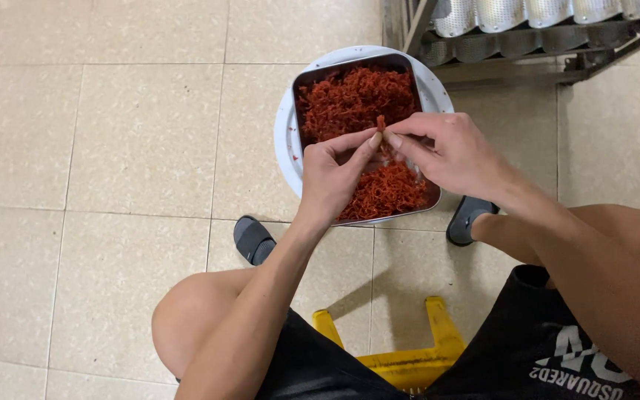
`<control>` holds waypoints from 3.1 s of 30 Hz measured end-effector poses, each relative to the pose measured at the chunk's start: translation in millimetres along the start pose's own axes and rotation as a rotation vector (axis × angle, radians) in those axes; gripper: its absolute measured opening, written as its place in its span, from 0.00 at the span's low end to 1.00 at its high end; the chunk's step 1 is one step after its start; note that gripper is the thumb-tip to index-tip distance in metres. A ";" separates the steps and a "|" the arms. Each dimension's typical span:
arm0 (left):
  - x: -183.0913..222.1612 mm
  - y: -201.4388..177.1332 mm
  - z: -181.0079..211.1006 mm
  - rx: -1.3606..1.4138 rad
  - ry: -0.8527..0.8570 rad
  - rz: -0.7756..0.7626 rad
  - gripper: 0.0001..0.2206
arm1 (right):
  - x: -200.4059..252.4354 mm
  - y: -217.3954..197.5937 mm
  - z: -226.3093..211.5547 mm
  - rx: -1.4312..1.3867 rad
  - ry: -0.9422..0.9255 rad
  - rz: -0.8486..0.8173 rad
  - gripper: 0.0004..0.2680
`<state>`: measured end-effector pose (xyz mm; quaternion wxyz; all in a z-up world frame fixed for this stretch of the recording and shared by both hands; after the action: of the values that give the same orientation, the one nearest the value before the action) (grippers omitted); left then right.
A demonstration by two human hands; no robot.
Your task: Manually sorting and picking through dried red food ingredients in a metal tray.
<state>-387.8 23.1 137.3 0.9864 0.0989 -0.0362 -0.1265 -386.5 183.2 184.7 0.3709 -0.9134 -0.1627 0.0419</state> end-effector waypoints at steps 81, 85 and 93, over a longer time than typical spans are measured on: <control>15.0 -17.9 9.8 0.445 -0.175 0.011 0.11 | 0.2 -9.9 -31.4 -0.035 -0.132 0.133 0.09; 16.7 -16.0 10.5 0.423 -0.189 -0.007 0.10 | 0.0 -9.4 -35.0 -0.051 -0.145 0.130 0.09; 16.5 -15.7 11.5 0.435 -0.171 -0.003 0.10 | -2.4 -6.7 -24.0 -0.038 -0.130 0.130 0.10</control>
<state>-376.8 1.8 146.1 0.9350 0.2981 -0.1457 -0.1251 -385.8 171.0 206.6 0.3388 -0.9241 -0.1276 0.1220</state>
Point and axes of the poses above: each hand's wrist, its own x-axis away from the middle knuckle, its own y-axis out of the palm, z = x × y, the point moved 7 cm from there along -x, towards the middle knuckle, and after that the axes turned 5 degrees about x, right-handed, at the moved point
